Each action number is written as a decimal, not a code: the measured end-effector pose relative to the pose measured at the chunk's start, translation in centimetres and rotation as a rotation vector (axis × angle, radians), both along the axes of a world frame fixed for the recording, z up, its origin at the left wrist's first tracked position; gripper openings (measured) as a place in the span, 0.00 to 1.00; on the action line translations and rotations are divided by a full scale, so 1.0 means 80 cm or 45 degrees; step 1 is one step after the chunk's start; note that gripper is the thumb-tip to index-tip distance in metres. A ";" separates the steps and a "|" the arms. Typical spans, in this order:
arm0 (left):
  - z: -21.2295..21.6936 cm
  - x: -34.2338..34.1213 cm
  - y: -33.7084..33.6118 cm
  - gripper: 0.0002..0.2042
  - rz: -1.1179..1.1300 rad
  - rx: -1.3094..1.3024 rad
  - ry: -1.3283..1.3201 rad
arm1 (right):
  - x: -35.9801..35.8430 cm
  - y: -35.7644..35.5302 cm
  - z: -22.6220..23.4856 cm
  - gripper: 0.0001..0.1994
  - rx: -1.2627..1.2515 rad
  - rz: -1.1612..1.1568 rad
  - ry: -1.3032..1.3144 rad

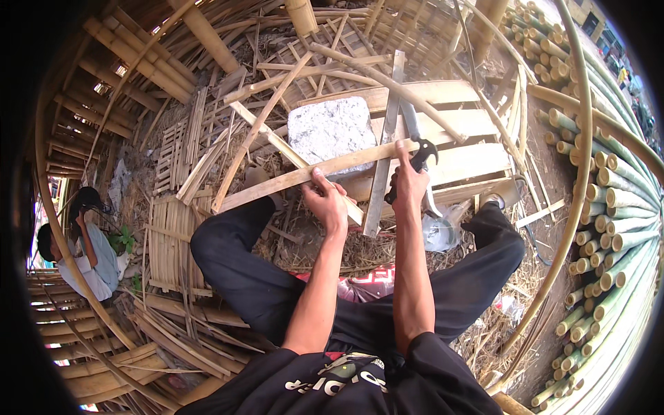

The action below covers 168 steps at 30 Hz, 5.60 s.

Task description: The person positions bamboo strips together and hammers a nail into the wood using a hammer.

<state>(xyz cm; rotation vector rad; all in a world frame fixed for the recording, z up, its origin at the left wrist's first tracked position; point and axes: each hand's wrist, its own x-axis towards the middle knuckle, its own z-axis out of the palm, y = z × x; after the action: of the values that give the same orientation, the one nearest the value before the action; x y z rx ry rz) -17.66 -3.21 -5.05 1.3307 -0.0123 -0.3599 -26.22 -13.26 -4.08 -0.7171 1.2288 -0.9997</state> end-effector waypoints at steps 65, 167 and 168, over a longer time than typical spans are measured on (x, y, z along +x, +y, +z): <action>-0.016 0.001 0.003 0.26 -0.050 0.261 -0.108 | -0.002 -0.030 -0.044 0.09 -0.320 0.091 -0.380; -0.023 -0.002 -0.010 0.24 0.057 0.111 -0.140 | -0.019 -0.047 -0.021 0.24 -0.491 0.459 0.401; -0.022 -0.003 -0.010 0.24 0.073 0.106 -0.139 | -0.015 -0.049 -0.020 0.24 -0.477 0.445 0.348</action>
<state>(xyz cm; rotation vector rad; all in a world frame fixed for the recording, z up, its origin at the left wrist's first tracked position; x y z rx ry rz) -17.87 -3.99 -6.79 1.4291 -0.0510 -0.2408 -27.43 -17.16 -5.70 -1.3491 1.1037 -0.8639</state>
